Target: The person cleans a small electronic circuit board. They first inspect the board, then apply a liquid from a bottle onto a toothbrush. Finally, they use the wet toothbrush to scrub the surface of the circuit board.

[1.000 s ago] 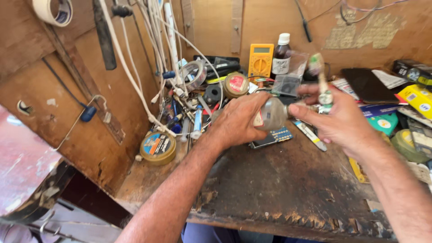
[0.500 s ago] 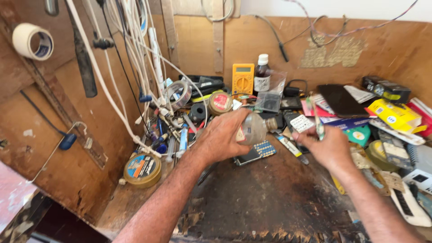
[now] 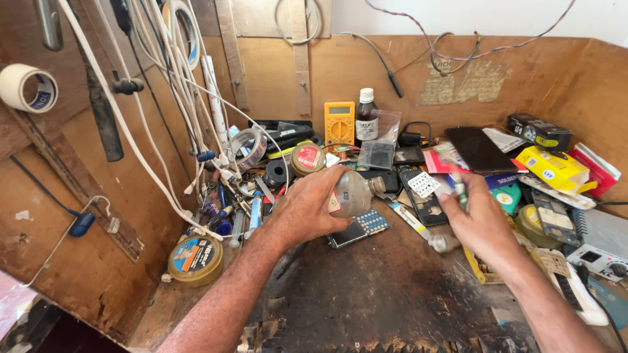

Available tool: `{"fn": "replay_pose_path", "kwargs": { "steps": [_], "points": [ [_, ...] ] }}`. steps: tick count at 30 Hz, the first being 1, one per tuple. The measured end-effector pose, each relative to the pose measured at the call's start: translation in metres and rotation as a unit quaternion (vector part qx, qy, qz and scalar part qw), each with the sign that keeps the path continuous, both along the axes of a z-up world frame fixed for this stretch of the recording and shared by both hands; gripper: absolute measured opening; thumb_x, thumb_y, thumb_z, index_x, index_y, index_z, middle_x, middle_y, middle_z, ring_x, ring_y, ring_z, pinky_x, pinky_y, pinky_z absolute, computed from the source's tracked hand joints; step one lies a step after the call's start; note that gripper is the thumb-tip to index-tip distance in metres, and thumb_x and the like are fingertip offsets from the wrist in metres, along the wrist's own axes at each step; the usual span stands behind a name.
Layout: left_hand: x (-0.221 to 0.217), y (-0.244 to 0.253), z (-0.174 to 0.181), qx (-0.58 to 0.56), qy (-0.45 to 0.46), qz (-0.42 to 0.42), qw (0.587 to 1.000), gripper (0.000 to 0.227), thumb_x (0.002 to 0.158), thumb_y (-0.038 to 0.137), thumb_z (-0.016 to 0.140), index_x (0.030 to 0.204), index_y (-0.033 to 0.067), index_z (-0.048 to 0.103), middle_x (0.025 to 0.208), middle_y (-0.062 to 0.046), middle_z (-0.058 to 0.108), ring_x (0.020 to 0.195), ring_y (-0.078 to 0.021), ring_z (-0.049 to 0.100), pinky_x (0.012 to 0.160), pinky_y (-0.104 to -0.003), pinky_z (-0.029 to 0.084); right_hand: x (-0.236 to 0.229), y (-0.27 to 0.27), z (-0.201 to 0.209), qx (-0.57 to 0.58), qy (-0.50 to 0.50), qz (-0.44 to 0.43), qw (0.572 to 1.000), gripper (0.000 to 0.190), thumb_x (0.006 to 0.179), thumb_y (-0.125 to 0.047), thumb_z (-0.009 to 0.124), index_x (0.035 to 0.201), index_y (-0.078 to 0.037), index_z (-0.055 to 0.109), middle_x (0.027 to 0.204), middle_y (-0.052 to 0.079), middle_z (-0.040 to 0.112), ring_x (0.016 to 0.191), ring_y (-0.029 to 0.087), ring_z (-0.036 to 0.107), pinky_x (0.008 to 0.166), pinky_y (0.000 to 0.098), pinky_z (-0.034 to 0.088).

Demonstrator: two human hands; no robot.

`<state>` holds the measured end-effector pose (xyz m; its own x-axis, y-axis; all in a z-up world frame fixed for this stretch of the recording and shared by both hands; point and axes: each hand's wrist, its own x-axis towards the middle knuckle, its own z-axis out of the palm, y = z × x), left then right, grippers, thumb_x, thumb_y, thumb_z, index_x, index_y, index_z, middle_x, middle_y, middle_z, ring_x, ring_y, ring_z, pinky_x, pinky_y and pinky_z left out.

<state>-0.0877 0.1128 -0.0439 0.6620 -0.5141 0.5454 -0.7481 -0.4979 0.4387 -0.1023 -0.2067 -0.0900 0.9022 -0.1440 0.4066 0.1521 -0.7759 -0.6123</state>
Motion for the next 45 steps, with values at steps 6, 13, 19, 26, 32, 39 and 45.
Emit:
{"fn": "replay_pose_path", "kwargs": {
  "steps": [6,13,19,26,32,39,45],
  "points": [
    [-0.001,-0.004,0.002,0.023,0.019,0.006,1.0,0.074,0.064,0.021,0.086,0.129,0.0055,0.055,0.112,-0.018,0.069,0.11,-0.0374,0.065,0.092,-0.046,0.052,-0.043,0.014,0.027,-0.03,0.096,0.021,0.995,0.034,0.096,-0.024,0.067,0.13,-0.018,0.07,0.09,0.003,0.085,0.064,0.023,0.071,0.061,0.0386,0.055],
    [-0.002,-0.006,0.011,0.068,0.007,0.04,0.997,0.077,0.06,0.023,0.091,0.128,0.0077,0.057,0.112,-0.016,0.069,0.109,-0.0366,0.065,0.092,-0.047,0.051,-0.055,0.026,0.05,-0.051,0.081,0.022,0.995,0.035,0.094,-0.025,0.072,0.129,-0.025,0.072,0.093,0.007,0.082,0.067,0.02,0.077,0.069,0.0368,0.059],
    [0.003,-0.008,0.021,0.11,-0.105,0.038,0.988,0.081,0.059,0.025,0.094,0.129,0.0088,0.056,0.118,-0.014,0.064,0.118,-0.0336,0.059,0.097,-0.049,0.043,-0.049,0.02,0.056,-0.085,0.092,0.086,0.988,0.045,0.091,-0.019,0.068,0.135,-0.026,0.07,0.105,0.008,0.081,0.084,0.021,0.075,0.076,0.0383,0.06],
    [0.008,-0.023,0.033,0.201,-0.233,0.036,0.951,0.065,0.066,0.013,0.085,0.125,0.0133,0.057,0.112,-0.007,0.064,0.11,-0.0281,0.061,0.093,-0.045,0.042,-0.049,0.031,0.069,-0.141,0.027,0.094,0.985,0.024,0.093,-0.018,0.07,0.116,-0.012,0.073,0.096,0.013,0.079,0.087,0.027,0.077,0.076,0.0405,0.058],
    [0.014,-0.037,0.041,0.235,-0.33,0.063,0.912,0.046,0.078,0.012,0.076,0.121,0.0184,0.061,0.106,-0.004,0.065,0.108,-0.0251,0.063,0.094,-0.046,0.043,-0.042,0.035,0.074,-0.181,-0.063,0.15,0.97,0.029,0.085,-0.009,0.07,0.114,-0.01,0.075,0.097,0.011,0.078,0.09,0.027,0.075,0.078,0.0395,0.057],
    [0.019,-0.043,0.045,0.272,-0.351,0.08,0.892,0.038,0.085,0.014,0.07,0.12,0.0225,0.062,0.103,-0.003,0.063,0.108,-0.0241,0.063,0.1,-0.049,0.042,-0.035,0.031,0.069,-0.168,-0.039,0.153,0.973,0.035,0.084,-0.007,0.071,0.118,-0.013,0.075,0.099,0.009,0.08,0.088,0.022,0.077,0.078,0.0368,0.059],
    [0.018,-0.044,0.047,0.284,-0.359,0.08,0.885,0.039,0.083,0.015,0.069,0.12,0.0238,0.062,0.102,-0.002,0.063,0.108,-0.0232,0.063,0.104,-0.052,0.041,-0.028,0.032,0.062,-0.113,-0.023,0.156,0.981,0.034,0.086,-0.005,0.071,0.119,-0.013,0.076,0.1,0.011,0.08,0.085,0.018,0.078,0.075,0.0329,0.06]
  ]
}}
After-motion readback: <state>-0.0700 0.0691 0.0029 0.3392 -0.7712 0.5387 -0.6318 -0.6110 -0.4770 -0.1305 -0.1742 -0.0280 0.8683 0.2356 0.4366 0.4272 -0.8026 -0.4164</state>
